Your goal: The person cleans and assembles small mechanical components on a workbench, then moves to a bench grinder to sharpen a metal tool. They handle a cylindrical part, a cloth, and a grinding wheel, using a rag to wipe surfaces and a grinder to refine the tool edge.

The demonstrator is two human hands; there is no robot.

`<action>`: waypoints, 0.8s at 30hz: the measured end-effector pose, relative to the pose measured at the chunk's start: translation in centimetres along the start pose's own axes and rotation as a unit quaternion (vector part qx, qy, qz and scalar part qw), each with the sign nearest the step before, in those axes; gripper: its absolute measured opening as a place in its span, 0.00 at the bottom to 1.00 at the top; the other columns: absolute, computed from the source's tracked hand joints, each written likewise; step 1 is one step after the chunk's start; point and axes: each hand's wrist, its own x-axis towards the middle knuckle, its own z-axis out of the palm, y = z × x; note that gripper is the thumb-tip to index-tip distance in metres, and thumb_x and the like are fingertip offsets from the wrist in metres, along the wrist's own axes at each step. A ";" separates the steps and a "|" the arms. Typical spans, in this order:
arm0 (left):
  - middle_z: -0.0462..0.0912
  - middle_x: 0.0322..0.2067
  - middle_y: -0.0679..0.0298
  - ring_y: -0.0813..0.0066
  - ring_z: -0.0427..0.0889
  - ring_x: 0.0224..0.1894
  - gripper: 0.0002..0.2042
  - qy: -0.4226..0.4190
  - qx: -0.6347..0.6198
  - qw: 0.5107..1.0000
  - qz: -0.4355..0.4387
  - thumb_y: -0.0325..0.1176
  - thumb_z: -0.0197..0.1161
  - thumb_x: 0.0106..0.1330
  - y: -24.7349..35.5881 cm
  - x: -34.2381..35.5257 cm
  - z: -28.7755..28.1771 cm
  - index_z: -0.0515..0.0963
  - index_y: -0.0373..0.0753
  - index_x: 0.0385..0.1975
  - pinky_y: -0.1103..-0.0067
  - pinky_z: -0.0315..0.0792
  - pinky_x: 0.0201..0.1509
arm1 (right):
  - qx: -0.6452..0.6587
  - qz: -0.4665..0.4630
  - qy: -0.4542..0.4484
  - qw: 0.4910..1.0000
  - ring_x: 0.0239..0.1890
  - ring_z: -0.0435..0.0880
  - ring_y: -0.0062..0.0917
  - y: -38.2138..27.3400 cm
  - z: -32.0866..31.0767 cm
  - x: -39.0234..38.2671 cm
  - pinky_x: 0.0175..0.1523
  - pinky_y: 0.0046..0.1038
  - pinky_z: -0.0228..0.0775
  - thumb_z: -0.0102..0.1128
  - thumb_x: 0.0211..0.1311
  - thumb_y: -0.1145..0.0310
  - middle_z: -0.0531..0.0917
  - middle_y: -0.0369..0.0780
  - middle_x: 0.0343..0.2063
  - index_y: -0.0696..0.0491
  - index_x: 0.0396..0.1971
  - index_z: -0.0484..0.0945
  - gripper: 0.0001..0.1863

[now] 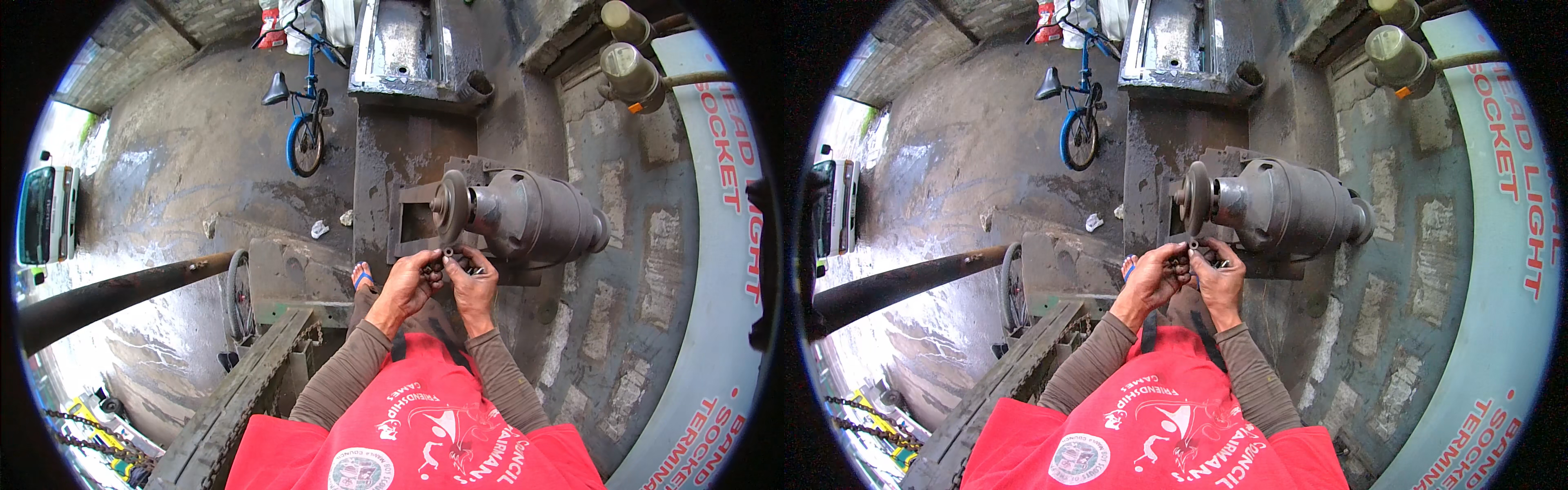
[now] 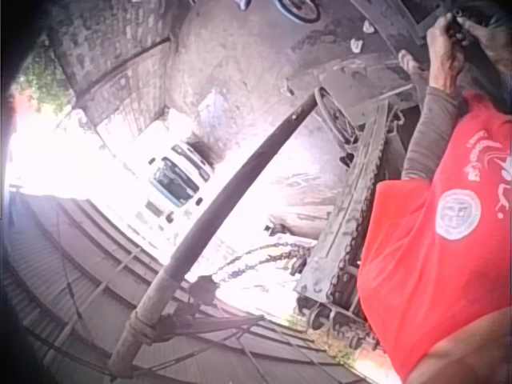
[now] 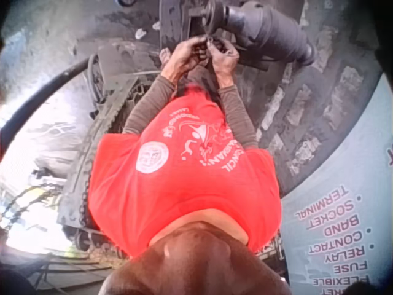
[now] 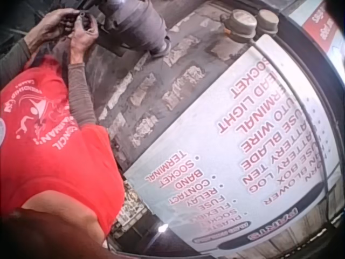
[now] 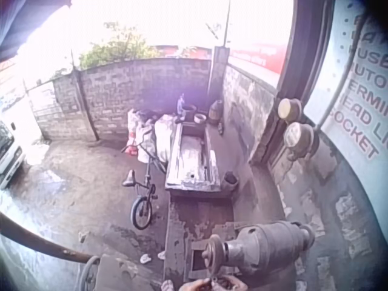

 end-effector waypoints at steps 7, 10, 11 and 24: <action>0.77 0.26 0.69 0.80 0.73 0.26 0.06 -0.006 0.002 1.000 0.025 0.33 0.61 0.72 -0.2 1.1 -0.1 0.80 0.38 0.34 0.80 0.68 0.29 | 0.009 -0.023 0.021 0.999 0.28 0.74 0.10 0.4 1.1 0.7 0.33 0.16 0.67 0.69 0.59 0.78 0.81 0.30 0.29 0.61 0.42 0.83 0.11; 0.77 0.27 0.69 0.80 0.73 0.27 0.07 -0.006 -0.005 1.000 0.022 0.32 0.60 0.72 -0.2 1.4 0.0 0.79 0.38 0.34 0.80 0.68 0.30 | 0.017 -0.026 0.024 0.999 0.27 0.75 0.11 0.4 1.3 1.0 0.30 0.16 0.68 0.69 0.60 0.78 0.82 0.31 0.29 0.61 0.43 0.82 0.12; 0.77 0.27 0.69 0.79 0.73 0.27 0.07 -0.002 -0.010 1.000 0.020 0.32 0.59 0.73 -0.2 1.4 0.1 0.79 0.37 0.34 0.80 0.68 0.30 | 0.022 -0.021 0.023 0.999 0.27 0.76 0.11 0.4 1.3 1.1 0.30 0.16 0.69 0.69 0.60 0.78 0.82 0.32 0.29 0.61 0.44 0.82 0.12; 0.73 0.26 0.69 0.78 0.68 0.27 0.07 -0.048 -0.053 0.997 -0.042 0.32 0.54 0.71 0.3 1.1 0.0 0.77 0.37 0.33 0.78 0.65 0.32 | 0.081 0.010 0.038 0.996 0.27 0.83 0.16 -0.1 1.7 0.9 0.32 0.20 0.74 0.67 0.60 0.78 0.84 0.35 0.28 0.59 0.41 0.80 0.09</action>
